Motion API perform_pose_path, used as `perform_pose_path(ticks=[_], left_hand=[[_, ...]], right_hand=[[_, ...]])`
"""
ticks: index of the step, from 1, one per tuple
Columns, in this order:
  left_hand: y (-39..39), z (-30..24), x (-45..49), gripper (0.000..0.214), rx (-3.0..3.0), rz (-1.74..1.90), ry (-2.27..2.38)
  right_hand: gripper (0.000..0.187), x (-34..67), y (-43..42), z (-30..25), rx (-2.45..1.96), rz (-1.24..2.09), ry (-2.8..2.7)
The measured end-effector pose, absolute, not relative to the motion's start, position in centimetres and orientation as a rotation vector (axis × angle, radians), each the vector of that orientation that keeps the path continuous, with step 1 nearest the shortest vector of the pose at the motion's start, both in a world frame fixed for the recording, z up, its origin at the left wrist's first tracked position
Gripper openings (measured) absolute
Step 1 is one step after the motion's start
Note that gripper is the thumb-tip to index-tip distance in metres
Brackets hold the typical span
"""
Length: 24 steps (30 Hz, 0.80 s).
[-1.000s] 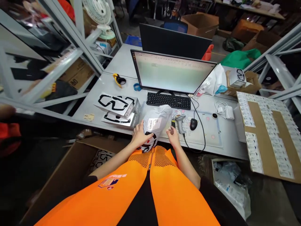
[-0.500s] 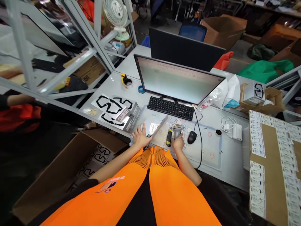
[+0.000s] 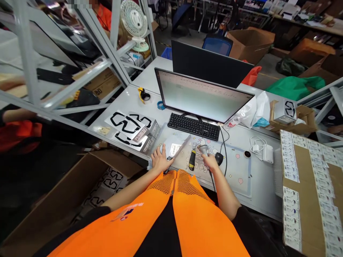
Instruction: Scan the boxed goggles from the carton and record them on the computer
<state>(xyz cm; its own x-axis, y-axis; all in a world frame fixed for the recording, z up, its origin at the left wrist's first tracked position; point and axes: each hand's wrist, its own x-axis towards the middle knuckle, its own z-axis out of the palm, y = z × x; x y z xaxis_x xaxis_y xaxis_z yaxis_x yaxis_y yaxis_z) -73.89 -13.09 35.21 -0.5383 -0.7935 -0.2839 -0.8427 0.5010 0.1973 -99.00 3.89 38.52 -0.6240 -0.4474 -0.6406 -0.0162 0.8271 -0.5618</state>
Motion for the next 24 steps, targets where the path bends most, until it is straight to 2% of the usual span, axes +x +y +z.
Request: perform_pose_path(ticks=[5,11,18,24], left_hand=[[-13.0,35.1,-73.9,0.110,-1.432,0.475,2.594],[-12.9,34.9,-73.9,0.111,-1.442,0.476,2.601],[-12.8,34.7,-73.8,0.110,-1.449,0.500,2.619],[-13.0,34.5,-73.7,0.112,-1.441,0.527,2.605]], right_hand=[[0.052,-99.7,5.8,47.2,-0.584,-0.829,1.777],[0.062,-99.3,5.0,55.4,-0.854,-0.553,1.571],[0.060,-98.9,2.8,55.4,-0.941,-0.413,1.566],[0.065,-98.7,2.0,55.1,-0.984,-0.339,1.553]])
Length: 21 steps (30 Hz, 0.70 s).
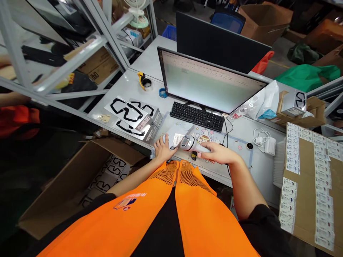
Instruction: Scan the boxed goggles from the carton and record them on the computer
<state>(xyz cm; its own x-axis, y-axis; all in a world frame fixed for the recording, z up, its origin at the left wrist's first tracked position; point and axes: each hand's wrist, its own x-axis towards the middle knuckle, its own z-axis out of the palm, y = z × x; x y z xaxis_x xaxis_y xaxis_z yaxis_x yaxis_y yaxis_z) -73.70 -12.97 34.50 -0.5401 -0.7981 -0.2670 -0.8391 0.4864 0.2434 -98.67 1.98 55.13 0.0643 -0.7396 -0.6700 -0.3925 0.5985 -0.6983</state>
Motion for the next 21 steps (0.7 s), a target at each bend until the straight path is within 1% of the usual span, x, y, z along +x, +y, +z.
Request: perform_pose_path(ticks=[4,7,10,13,15,17,19,21], left_hand=[[-13.0,34.6,-73.7,0.112,-1.448,0.534,2.598],[-13.0,34.7,-73.7,0.111,-1.452,0.525,2.595],[-13.1,34.9,-73.6,0.110,-1.448,0.511,2.604],[-13.1,34.9,-73.6,0.109,-1.445,0.501,2.624],[-13.2,34.9,-73.5,0.108,-1.443,0.493,2.636],[-13.2,34.7,-73.5,0.109,-1.439,0.482,2.643],[-13.3,34.5,-73.5,0.109,-1.432,0.468,2.651],[-13.3,34.2,-73.5,0.109,-1.434,0.447,2.656]], right_hand=[[0.066,-98.4,1.5,55.6,-0.998,-0.339,1.528],[0.066,-98.9,1.2,54.9,-1.003,-0.382,1.584],[0.068,-99.8,1.1,51.6,-0.992,-0.370,1.822],[0.069,-100.0,1.9,45.8,-0.920,-0.323,2.240],[0.077,-99.5,2.8,41.7,-0.736,-0.268,2.435],[0.086,-99.0,3.7,38.3,-0.563,-0.270,2.477],[0.097,-98.7,4.0,36.2,-0.491,-0.403,2.399],[0.109,-99.2,3.7,35.2,-0.462,-0.560,2.259]])
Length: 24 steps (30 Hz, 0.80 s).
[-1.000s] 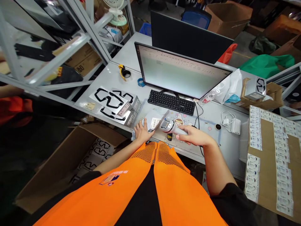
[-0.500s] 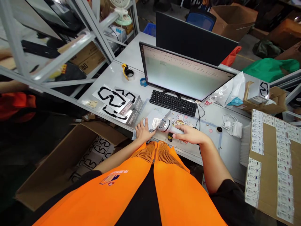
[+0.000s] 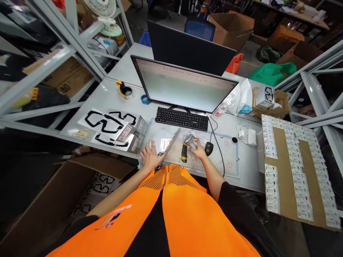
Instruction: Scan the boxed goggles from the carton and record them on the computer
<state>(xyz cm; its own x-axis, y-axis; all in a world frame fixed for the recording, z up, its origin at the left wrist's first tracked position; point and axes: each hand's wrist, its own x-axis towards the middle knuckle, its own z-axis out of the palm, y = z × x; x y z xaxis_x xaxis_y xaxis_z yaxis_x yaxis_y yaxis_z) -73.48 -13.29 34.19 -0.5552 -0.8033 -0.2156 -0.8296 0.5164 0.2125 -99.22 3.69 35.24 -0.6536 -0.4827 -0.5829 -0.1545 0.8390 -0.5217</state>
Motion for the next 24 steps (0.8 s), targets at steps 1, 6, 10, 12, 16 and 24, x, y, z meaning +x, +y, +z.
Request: perform_pose_path(ticks=[1,6,10,12,16,24], left_hand=[[-13.3,34.1,-73.5,0.109,-1.436,0.435,2.658],[-13.4,33.7,-73.3,0.107,-1.434,0.365,2.666],[-13.5,33.7,-73.2,0.107,-1.425,0.317,2.655],[-13.5,33.8,-73.2,0.107,-1.416,0.307,2.637],[-13.6,33.7,-73.1,0.106,-1.417,0.280,2.619],[-13.4,33.6,-73.4,0.107,-1.449,0.248,2.582]], right_hand=[[0.114,-99.7,3.3,35.1,-0.445,-0.619,2.178],[0.091,-104.0,0.6,35.7,-0.384,-0.682,1.836],[0.097,-107.6,-1.5,35.4,-0.395,-0.557,1.704],[0.084,-109.0,-2.6,34.9,-0.414,-0.494,1.700],[0.115,-111.4,-4.3,33.6,-0.493,-0.475,1.789],[0.148,-114.1,-5.7,32.7,-0.550,-0.460,1.912]])
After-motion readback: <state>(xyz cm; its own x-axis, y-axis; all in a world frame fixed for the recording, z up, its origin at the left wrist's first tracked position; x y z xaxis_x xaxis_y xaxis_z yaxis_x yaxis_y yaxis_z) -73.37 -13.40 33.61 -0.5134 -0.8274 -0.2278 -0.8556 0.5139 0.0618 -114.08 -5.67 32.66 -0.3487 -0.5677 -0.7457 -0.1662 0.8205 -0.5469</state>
